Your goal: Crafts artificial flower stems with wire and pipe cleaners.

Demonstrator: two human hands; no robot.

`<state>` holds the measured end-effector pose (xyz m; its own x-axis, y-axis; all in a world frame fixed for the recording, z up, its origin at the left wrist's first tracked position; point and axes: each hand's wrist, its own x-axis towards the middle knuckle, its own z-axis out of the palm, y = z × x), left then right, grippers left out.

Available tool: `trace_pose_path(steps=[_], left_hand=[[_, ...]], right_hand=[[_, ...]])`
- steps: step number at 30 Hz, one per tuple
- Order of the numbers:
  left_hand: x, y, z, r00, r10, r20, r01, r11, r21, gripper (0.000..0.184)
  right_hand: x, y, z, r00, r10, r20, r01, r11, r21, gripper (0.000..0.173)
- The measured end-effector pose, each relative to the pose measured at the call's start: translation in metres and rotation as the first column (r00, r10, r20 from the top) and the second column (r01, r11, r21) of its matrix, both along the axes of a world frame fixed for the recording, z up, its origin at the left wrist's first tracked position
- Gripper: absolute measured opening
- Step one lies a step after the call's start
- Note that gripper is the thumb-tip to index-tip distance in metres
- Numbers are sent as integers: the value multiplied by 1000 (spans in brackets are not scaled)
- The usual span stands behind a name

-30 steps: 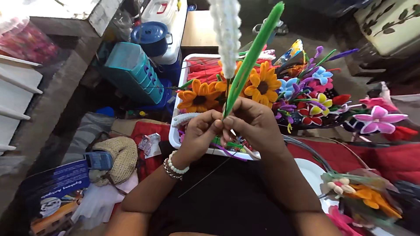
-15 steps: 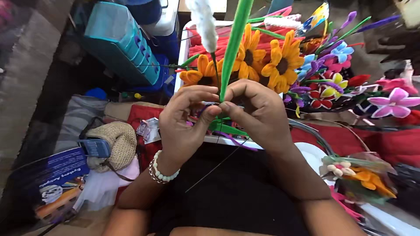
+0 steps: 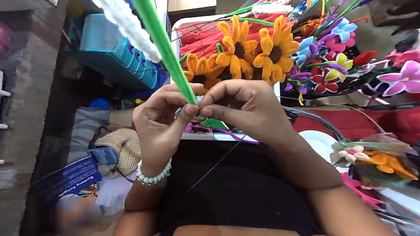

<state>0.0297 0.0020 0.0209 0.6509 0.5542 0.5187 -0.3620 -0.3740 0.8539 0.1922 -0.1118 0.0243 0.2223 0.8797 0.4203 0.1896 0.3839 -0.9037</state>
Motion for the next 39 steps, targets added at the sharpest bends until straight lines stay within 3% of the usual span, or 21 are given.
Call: trace_pose_path(steps=[6,9,12,15,18,21,23,26,31,34,39], left_hand=[[10,3,-5,991,-132,17,133,985,-114,13],[15,7,-5,975,-224,10,224,972,-76,11],[20,9,-3,939,-342,21,340,922,-186,11],[21,8,-1,944,-331,-11,323,929,-182,11],[20,0,3,996,-34,-82,42,994,96,13],[15,-8,4,974,218,-61,-192,936,296,21],[11,-9,5,961,270,-61,-234,909,345,17],[4,-8,5,977,184,-109,-146,947,288,10],[1,-11,4,971,161,-178,-121,969,215,32],[-1,-9,5,970,134,-204,-97,978,182,19],[-1,19,6,958,-227,-177,238,970,44,12]], right_hand=[[17,8,-10,969,216,-119,-220,975,-25,8],[27,13,-16,891,384,-242,-400,916,-20,9],[29,14,-18,850,443,-286,-459,888,13,8],[24,6,-15,920,342,-191,-343,939,28,10],[12,-6,-8,987,105,-123,-109,994,-24,9],[1,-12,-4,992,-118,32,119,993,-11,9],[-7,-13,-5,962,-239,132,229,970,83,10],[-13,-14,-8,943,-300,146,272,945,181,10],[-11,-10,-18,960,-274,60,256,944,207,9],[-10,-8,-23,971,-240,-2,232,938,256,7],[-12,-5,-30,982,3,-191,54,956,290,8]])
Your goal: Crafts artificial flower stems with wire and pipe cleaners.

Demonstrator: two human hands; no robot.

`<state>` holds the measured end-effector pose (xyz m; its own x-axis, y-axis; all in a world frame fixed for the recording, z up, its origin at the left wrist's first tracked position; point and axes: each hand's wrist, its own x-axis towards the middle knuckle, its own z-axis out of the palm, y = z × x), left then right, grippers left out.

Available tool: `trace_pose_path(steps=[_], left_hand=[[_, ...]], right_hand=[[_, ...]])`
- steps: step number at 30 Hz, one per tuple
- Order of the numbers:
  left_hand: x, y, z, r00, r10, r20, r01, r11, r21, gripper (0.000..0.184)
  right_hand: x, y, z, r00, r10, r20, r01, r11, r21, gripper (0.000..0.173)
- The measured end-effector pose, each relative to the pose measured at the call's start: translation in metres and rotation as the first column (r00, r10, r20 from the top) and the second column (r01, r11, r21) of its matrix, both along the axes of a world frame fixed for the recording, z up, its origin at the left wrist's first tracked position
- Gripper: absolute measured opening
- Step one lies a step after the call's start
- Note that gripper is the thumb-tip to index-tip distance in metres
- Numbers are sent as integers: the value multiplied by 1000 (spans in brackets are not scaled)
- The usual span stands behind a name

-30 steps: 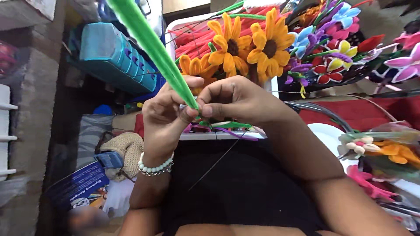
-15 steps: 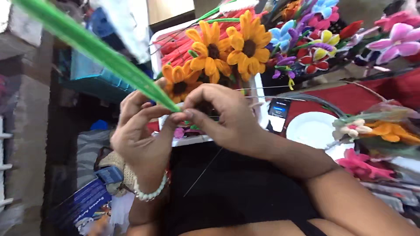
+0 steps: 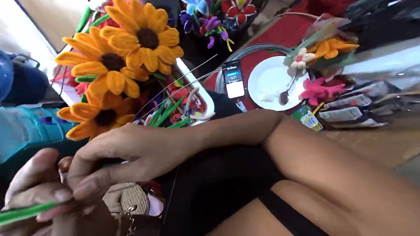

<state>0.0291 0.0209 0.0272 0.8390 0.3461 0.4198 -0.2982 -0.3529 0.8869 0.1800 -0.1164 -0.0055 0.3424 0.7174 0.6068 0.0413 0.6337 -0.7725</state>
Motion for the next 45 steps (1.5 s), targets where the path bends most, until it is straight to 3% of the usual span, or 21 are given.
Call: trace_pose_path(steps=[2,4,6,8,11,16,22,27,29,32,36,40,45], left_hand=[[7,6,-3,991,-132,33,135,984,-118,8],[12,7,-4,986,-160,56,167,972,-168,6],[13,0,-1,1000,-2,19,2,1000,5,13],[11,-9,2,981,195,12,-191,944,268,19],[9,-20,8,959,283,11,-259,860,440,11],[5,-21,13,968,252,-25,-224,899,375,11],[-11,-8,10,969,239,-61,-199,905,375,26],[15,-15,12,997,-52,-61,55,997,54,10],[22,-23,8,1000,7,-28,-5,998,62,12],[13,-19,0,979,204,23,-203,942,266,18],[3,-13,5,954,297,30,-275,836,474,9],[7,-12,10,974,228,-16,-202,890,409,14],[20,-31,5,967,253,32,-251,924,290,25]], right_hand=[[0,-1,0,990,111,-89,-111,994,2,10],[1,-6,1,990,107,-96,-109,994,-8,11],[0,-9,-1,996,-12,-90,14,1000,14,11],[-3,-11,-3,983,-152,-100,154,988,9,10],[-9,-14,-3,949,-311,-41,312,950,-2,9],[-11,-19,3,925,-375,68,376,927,-4,10],[-8,-12,0,953,-304,8,303,950,78,8],[1,-8,-2,988,-150,18,147,982,117,7],[3,-11,-2,980,-192,47,186,977,106,8],[-1,-14,-2,938,-331,102,324,943,79,8],[-6,-15,2,880,-432,201,433,901,38,10],[-7,-14,-1,820,-496,285,496,865,75,11],[10,-14,-3,934,-299,195,297,954,43,8]])
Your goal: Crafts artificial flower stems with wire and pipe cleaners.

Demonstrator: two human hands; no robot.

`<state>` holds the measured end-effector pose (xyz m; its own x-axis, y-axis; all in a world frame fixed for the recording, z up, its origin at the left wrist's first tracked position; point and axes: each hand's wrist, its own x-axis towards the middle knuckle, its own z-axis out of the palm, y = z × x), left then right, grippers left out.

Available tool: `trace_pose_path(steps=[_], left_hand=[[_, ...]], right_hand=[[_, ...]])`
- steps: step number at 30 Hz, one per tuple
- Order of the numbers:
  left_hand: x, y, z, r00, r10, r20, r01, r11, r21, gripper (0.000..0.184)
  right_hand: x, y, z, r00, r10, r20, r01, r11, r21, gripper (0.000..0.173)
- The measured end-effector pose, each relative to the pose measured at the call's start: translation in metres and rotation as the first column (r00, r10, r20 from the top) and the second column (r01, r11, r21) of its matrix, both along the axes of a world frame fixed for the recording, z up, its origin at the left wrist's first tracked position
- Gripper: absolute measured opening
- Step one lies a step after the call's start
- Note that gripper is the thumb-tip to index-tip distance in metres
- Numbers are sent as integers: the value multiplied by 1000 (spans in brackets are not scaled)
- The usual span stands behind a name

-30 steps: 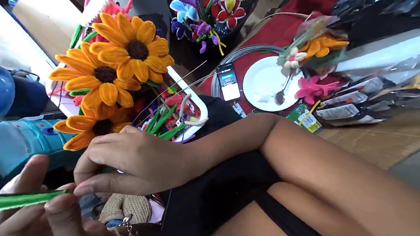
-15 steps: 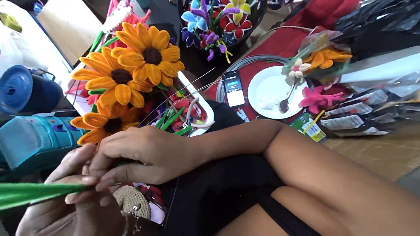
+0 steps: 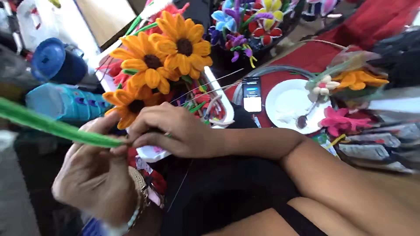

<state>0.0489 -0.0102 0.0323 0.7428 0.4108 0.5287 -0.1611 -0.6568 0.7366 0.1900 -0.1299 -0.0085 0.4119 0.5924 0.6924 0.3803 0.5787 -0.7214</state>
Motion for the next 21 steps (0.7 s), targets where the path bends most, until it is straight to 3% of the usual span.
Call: trace_pose_path(steps=[3,7,11,18,21], left_hand=[[9,-4,-3,999,-1,37,3,998,-58,18],[15,-4,-10,992,-91,89,112,953,-283,18],[8,-3,-15,992,-45,117,69,975,-212,19],[-5,-4,-10,997,-47,61,57,980,-188,13],[-14,6,-9,1000,19,10,-17,982,-186,15]], right_hand=[[8,3,-4,991,124,-50,-126,991,-53,12],[8,2,-2,957,207,-204,-240,959,-153,11],[3,-2,0,976,127,-174,-156,974,-165,10],[14,0,1,986,165,-7,-164,971,-175,13],[36,-25,-2,997,4,80,12,980,-201,20]])
